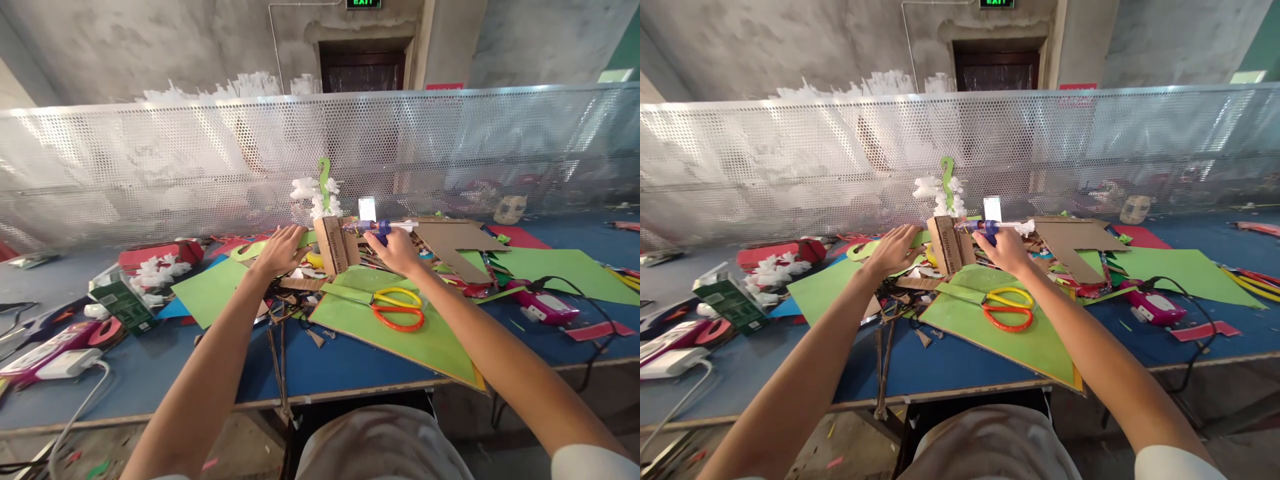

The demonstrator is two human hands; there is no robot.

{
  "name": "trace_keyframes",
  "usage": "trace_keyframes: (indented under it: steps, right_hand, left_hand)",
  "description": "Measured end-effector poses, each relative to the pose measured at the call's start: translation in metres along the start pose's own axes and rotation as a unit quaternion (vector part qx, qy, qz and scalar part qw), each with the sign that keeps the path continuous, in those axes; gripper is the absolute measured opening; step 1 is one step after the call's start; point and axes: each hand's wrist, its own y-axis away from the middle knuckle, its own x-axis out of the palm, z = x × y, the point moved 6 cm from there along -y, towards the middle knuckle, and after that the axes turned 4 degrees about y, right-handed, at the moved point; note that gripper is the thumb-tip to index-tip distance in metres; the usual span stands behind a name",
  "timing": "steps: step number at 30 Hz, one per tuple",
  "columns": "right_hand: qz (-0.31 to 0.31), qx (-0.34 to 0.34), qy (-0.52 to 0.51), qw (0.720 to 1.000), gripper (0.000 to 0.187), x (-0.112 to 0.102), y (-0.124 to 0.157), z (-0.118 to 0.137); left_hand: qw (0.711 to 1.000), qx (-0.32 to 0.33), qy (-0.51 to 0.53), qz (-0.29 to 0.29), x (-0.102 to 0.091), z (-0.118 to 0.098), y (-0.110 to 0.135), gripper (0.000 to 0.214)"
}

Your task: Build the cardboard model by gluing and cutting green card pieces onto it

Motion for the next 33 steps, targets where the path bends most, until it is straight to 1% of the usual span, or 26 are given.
trace_keyframes:
  steps: [3, 5, 9, 10, 11, 14, 16, 22, 25, 30, 31, 33]
  right_hand:
    - [0.034, -0.016, -0.006, 0.999, 0.055, 0.006, 0.001, 0.002]
    - [0.044, -0.022, -0.006, 0.999, 0.055, 0.008, 0.001, 0.001]
    - [-0.007, 0.006, -0.001, 1.000, 0.051, 0.003, 0.000, -0.005]
    - [-0.008, 0.009, -0.002, 1.000, 0.051, 0.003, 0.000, -0.005]
    - [0.002, 0.006, -0.005, 1.000, 0.052, 0.004, 0.000, -0.005]
    - [0.059, -0.017, -0.016, 0.998, 0.054, 0.011, 0.002, 0.000]
    - [0.076, -0.020, -0.027, 0.997, 0.053, 0.012, 0.003, 0.002]
    - [0.068, -0.005, -0.076, 0.995, 0.049, 0.008, 0.003, 0.000]
    - [0.061, -0.012, -0.054, 0.997, 0.052, 0.009, 0.002, -0.001]
    - [0.009, 0.003, -0.004, 1.000, 0.051, 0.007, 0.001, -0.004]
    - [0.006, 0.005, -0.001, 1.000, 0.051, 0.007, 0.002, -0.004]
    - [0.022, -0.004, -0.002, 1.000, 0.052, 0.010, 0.002, -0.003]
  left_hand:
    - [1.000, -0.004, -0.001, -0.002, 0.000, 0.002, 0.000, 0.038]
    - [1.000, -0.005, -0.001, -0.004, -0.001, 0.002, 0.000, 0.039]
    - [1.000, -0.007, -0.007, -0.007, -0.002, 0.002, 0.000, 0.039]
    - [1.000, -0.007, -0.009, -0.007, -0.002, 0.002, 0.000, 0.039]
    - [1.000, -0.006, -0.010, -0.006, -0.002, 0.002, 0.000, 0.039]
    - [1.000, -0.005, -0.013, -0.007, -0.003, 0.003, 0.000, 0.041]
    - [1.000, -0.006, -0.016, -0.009, -0.003, 0.004, 0.001, 0.042]
    - [1.000, -0.019, -0.019, -0.009, -0.003, 0.008, 0.002, 0.042]
    - [1.000, -0.020, -0.013, -0.005, -0.004, 0.007, 0.002, 0.043]
    - [1.000, -0.024, -0.009, -0.005, -0.004, 0.007, 0.001, 0.043]
    - [1.000, -0.024, -0.009, -0.007, -0.004, 0.007, 0.001, 0.043]
    - [1.000, -0.024, -0.011, -0.009, -0.003, 0.008, 0.001, 0.042]
